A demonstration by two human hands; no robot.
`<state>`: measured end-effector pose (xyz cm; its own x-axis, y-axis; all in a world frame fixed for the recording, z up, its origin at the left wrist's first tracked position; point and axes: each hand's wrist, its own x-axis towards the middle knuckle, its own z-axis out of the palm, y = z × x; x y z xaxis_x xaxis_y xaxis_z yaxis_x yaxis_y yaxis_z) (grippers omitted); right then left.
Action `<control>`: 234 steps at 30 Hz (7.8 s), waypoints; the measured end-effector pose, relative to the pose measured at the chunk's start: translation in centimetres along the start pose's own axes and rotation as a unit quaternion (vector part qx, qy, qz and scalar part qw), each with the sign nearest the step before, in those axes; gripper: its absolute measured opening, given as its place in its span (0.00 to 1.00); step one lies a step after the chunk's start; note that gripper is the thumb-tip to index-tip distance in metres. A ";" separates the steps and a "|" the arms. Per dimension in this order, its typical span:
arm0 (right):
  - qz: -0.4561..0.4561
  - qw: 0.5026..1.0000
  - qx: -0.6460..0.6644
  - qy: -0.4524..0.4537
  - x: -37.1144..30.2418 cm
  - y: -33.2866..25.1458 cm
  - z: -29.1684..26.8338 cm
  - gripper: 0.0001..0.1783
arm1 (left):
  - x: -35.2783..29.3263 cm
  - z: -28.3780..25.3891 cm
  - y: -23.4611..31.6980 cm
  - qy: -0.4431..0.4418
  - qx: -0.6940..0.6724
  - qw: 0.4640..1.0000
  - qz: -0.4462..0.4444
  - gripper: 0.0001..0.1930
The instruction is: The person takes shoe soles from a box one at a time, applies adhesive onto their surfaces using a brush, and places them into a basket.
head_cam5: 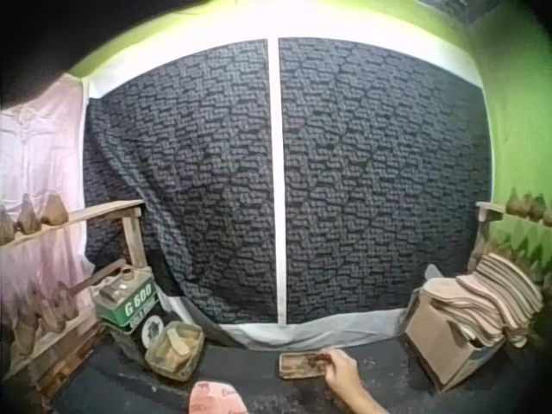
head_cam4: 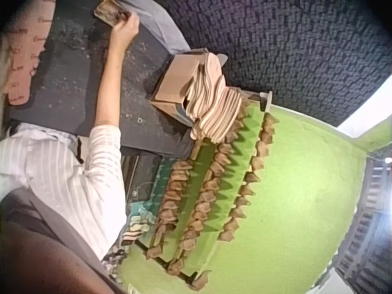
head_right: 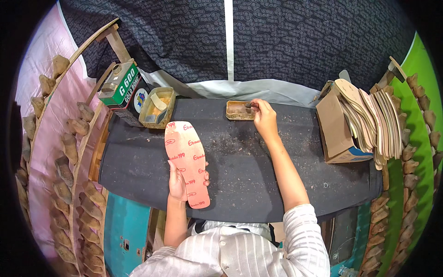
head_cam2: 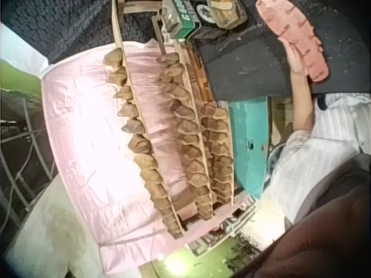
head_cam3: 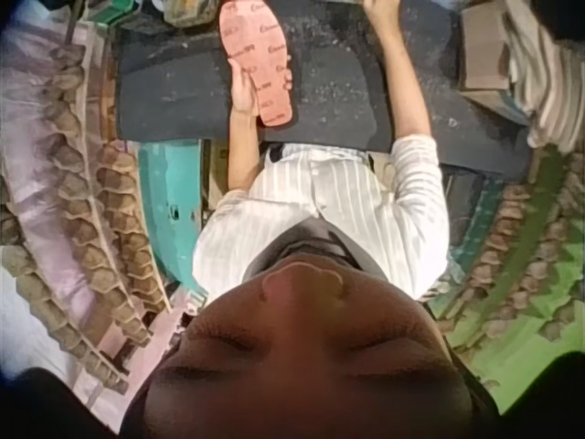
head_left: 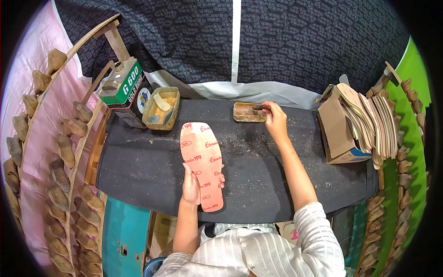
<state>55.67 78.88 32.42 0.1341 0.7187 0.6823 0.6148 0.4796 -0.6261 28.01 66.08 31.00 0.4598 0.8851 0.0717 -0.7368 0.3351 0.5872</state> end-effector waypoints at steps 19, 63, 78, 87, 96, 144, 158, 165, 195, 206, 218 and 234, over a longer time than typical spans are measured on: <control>-0.050 0.992 0.063 0.094 -0.2 -6.7 -3.0 0.22 | 0.2 0.6 -0.5 -0.025 0.027 0.999 -0.004 0.40; -0.247 0.956 0.147 -0.053 -4.9 -17.3 -3.3 0.18 | -0.3 1.0 -1.3 0.010 0.122 0.992 -0.018 0.41; -0.190 0.978 0.072 0.036 -4.8 -16.3 -3.7 0.24 | -0.3 1.1 -0.8 0.004 0.109 0.994 -0.015 0.41; -0.244 0.961 0.132 -0.018 -5.5 -16.6 -3.7 0.21 | 0.0 1.4 -0.8 -0.006 0.099 0.995 -0.004 0.41; -0.294 0.949 0.110 -0.019 -4.9 -16.9 -3.4 0.19 | 0.0 1.3 -0.7 -0.010 0.108 0.994 0.004 0.42; -0.272 0.930 0.212 -0.130 -6.0 -16.4 -2.7 0.13 | 0.9 4.4 0.0 0.162 0.022 0.984 0.073 0.38; -0.273 0.928 0.228 -0.106 -5.6 -15.8 -2.8 0.13 | 1.3 2.1 -0.5 0.096 0.071 0.991 0.066 0.37; -0.274 0.943 0.175 -0.075 -5.1 -15.2 -2.8 0.15 | 1.2 1.6 -0.3 0.032 0.047 0.998 0.036 0.39; -0.190 0.956 0.202 -0.101 -4.3 -14.8 -4.7 0.21 | 0.6 0.3 -0.1 0.016 -0.001 1.000 0.006 0.40; -0.202 0.960 0.189 -0.043 -4.2 -15.5 -4.0 0.19 | 0.0 0.0 0.0 -0.036 -0.005 0.999 -0.005 0.42; -0.199 0.967 0.157 0.001 -3.7 -15.8 -3.5 0.19 | -0.3 -0.1 -0.6 -0.030 0.018 0.999 -0.028 0.43; -0.203 0.969 0.143 0.014 -4.4 -16.4 -2.3 0.21 | 0.0 -0.2 -0.7 -0.009 0.045 0.999 -0.017 0.41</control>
<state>46.74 66.74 40.57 -0.0512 0.4295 0.9016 0.3811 0.8429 -0.3799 28.43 65.88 30.46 0.4926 0.8679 0.0644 -0.6740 0.3337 0.6591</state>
